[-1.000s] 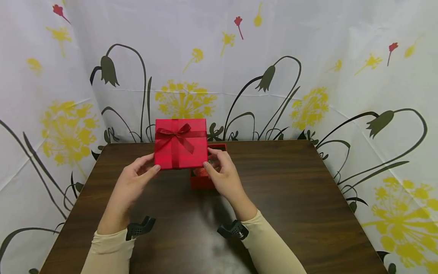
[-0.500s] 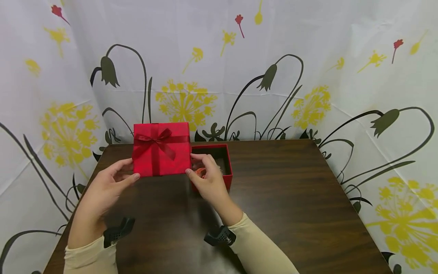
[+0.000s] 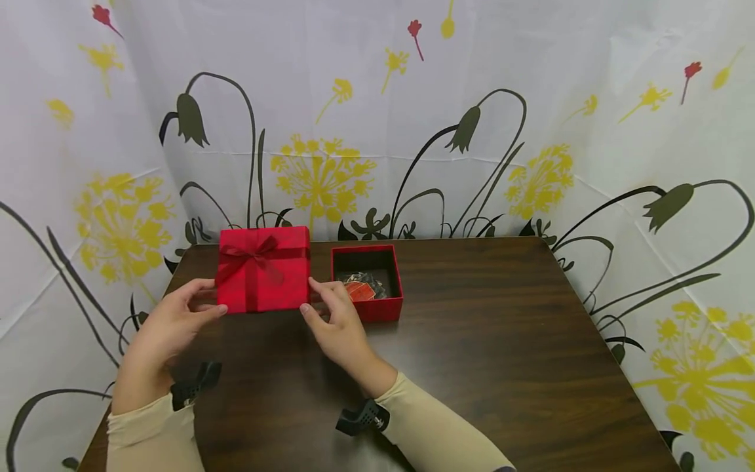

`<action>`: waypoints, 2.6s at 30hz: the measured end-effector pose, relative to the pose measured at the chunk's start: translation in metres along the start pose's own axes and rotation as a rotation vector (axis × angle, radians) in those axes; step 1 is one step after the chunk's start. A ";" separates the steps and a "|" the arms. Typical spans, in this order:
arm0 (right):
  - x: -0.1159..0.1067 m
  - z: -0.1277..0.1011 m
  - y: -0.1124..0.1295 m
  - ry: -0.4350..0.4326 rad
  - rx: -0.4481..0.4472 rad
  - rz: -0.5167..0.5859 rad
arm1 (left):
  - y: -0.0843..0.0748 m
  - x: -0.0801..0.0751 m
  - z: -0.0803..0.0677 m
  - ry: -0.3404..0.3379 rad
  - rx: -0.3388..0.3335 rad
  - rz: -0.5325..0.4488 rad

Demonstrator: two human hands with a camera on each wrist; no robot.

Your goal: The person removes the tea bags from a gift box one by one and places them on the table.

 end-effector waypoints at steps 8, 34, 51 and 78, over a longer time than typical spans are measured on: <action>0.009 -0.005 -0.012 0.102 0.126 -0.040 | 0.026 0.011 0.021 -0.011 0.000 -0.035; 0.029 -0.008 -0.051 0.188 0.433 0.093 | 0.058 0.043 0.056 0.049 -0.129 0.038; 0.034 -0.008 -0.068 0.201 0.498 0.141 | 0.058 0.057 0.066 0.052 -0.217 0.185; 0.018 -0.012 -0.016 0.324 0.381 -0.247 | 0.046 0.053 0.054 -0.124 -0.242 0.045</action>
Point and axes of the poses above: each hand's wrist, its own z-axis towards the middle knuckle, its own x-axis out of the palm, y = z × x, the point moved 1 cm from there along z, towards the middle knuckle, and after that the axes turned 2 degrees about z, right-handed, at the moved point
